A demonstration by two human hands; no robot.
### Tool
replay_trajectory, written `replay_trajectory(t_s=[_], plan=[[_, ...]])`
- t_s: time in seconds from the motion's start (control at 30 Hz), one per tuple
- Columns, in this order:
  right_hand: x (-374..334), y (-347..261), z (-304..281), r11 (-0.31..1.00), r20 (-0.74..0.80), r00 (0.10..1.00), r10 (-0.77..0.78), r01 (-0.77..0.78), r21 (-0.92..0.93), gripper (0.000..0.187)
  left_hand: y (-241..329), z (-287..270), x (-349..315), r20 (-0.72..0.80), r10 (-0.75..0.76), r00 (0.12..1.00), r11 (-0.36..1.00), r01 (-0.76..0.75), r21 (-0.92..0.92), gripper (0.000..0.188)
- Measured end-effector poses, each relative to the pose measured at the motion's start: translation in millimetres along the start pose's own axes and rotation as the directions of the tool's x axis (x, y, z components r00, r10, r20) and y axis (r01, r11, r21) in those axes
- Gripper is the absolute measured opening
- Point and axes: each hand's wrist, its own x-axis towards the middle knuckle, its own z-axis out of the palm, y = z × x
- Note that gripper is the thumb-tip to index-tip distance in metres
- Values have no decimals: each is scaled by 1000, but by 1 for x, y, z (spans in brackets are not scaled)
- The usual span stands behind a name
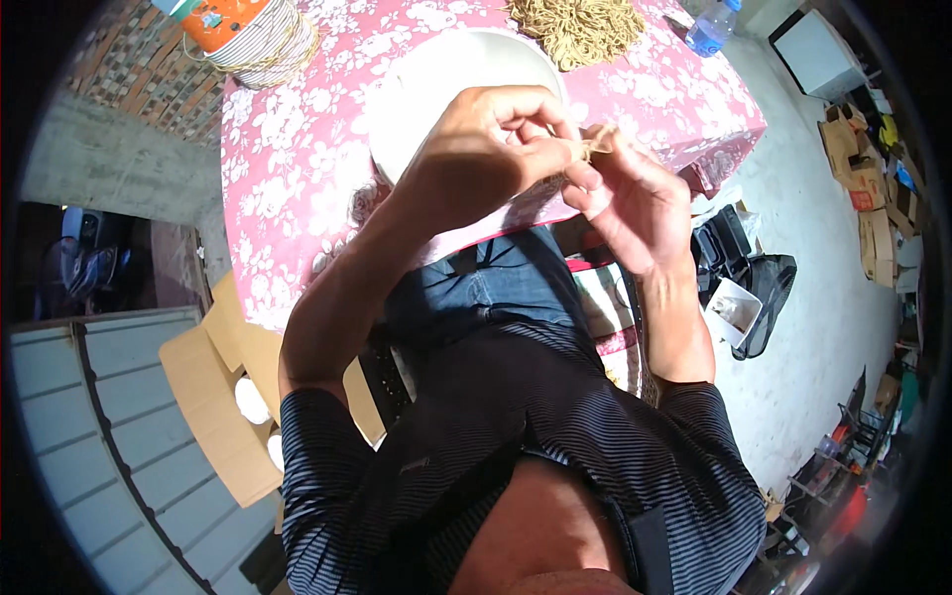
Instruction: Threading a string through holes in the rims of paper bowls and stacking them for packaging.
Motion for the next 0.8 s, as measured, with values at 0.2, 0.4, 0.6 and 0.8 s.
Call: replay_trajectory(t_s=[0.2, 0.4, 0.6, 0.8], plan=[[6, -7, -7, 907, 84, 979, -187, 205, -369, 34, -13, -6, 2, -92, -14, 996, 996, 6, -86, 14], [10, -2, 4, 722, 100, 961, -258, 261, -641, 33, -14, -13, -2, -26, -21, 999, 997, 19, -71, 13], [15, -2, 3, 568, 114, 933, -341, 301, -766, 20, -13, -17, 1, -53, -37, 998, 996, 33, -86, 17], [21, -11, -1, 400, 271, 894, -358, 409, -821, 17, -19, -42, 0, 33, -57, 998, 907, 66, -416, 23]])
